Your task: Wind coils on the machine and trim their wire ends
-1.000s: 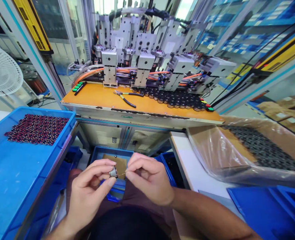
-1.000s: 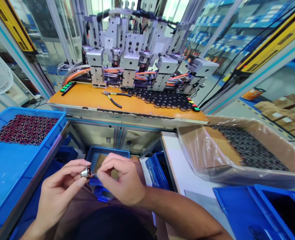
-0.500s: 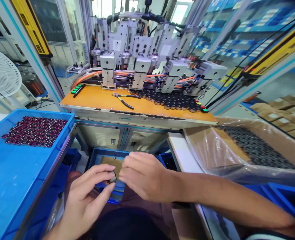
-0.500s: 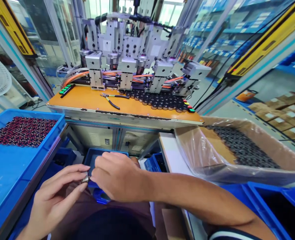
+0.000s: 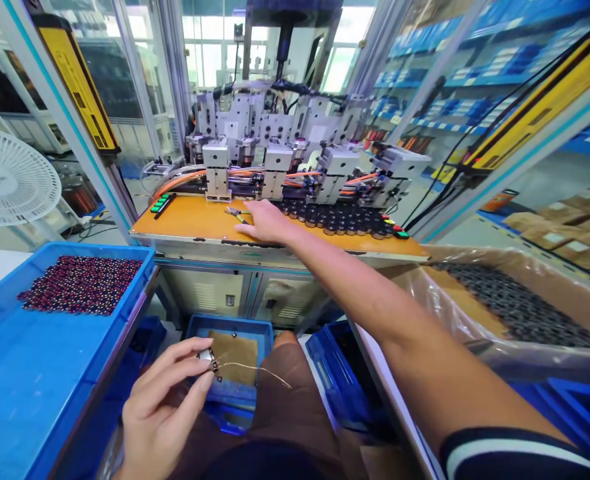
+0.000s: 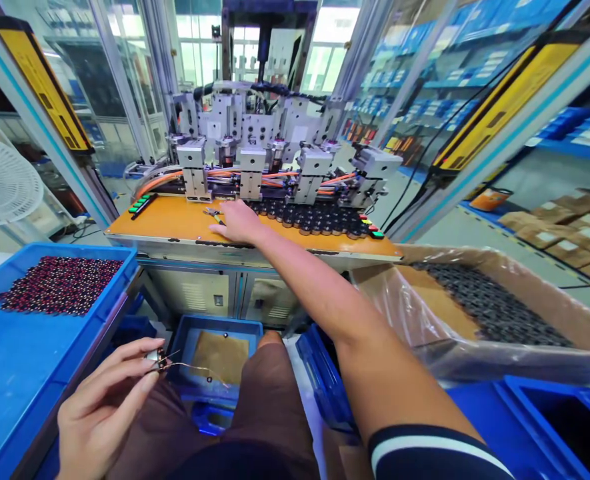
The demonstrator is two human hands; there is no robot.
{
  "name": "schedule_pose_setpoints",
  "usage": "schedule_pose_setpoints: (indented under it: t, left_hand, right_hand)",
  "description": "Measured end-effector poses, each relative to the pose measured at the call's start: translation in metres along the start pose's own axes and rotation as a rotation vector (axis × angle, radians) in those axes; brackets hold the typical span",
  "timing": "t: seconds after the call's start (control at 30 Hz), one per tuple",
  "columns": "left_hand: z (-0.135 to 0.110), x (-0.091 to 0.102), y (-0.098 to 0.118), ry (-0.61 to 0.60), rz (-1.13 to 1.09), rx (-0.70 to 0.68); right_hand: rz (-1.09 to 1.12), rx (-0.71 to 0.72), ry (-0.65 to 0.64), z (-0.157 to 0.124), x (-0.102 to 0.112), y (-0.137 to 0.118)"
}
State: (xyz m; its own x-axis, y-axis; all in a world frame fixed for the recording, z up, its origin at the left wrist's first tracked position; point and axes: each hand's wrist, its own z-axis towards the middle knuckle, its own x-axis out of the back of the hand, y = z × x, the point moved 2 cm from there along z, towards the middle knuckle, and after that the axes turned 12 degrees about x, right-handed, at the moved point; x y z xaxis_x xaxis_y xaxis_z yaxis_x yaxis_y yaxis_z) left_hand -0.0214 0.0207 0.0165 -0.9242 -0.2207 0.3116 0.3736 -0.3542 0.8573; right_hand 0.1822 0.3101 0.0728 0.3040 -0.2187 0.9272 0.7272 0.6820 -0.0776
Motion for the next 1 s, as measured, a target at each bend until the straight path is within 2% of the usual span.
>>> schedule_pose_setpoints:
  t: [0.1, 0.2, 0.33, 0.43, 0.47, 0.57, 0.67, 0.8, 1.0]
  left_hand:
    - [-0.003, 0.006, -0.004, 0.046, -0.015, 0.063]
    - [-0.004, 0.011, -0.007, 0.087, -0.053, 0.136]
    - [-0.003, 0.012, -0.009, 0.119, -0.116, 0.192]
    - [-0.001, 0.010, -0.010, 0.125, -0.143, 0.202]
    - [-0.001, 0.008, -0.011, 0.121, -0.146, 0.207]
    - [-0.001, 0.005, -0.012, 0.106, -0.153, 0.216]
    - [0.000, 0.002, -0.011, 0.093, -0.149, 0.208]
    - [0.003, -0.001, -0.007, 0.085, -0.110, 0.182]
    - [0.003, -0.002, -0.003, 0.070, -0.064, 0.138]
  right_hand:
    - [-0.033, -0.015, -0.035, 0.000, -0.014, 0.004]
    - [-0.029, 0.039, -0.045, -0.017, -0.014, 0.000]
    - [0.009, 0.142, -0.053, -0.061, -0.004, -0.012]
    - [0.075, 0.191, -0.042, -0.111, -0.002, -0.038]
    - [0.143, 0.202, -0.036, -0.130, -0.004, -0.051]
    - [0.609, 0.180, -0.013, -0.186, -0.014, -0.097]
    - [0.980, 0.185, -0.020, -0.225, -0.021, -0.138]
    - [1.179, 0.182, -0.086, -0.241, -0.021, -0.167]
    - [1.317, 0.186, -0.065, -0.231, -0.021, -0.174]
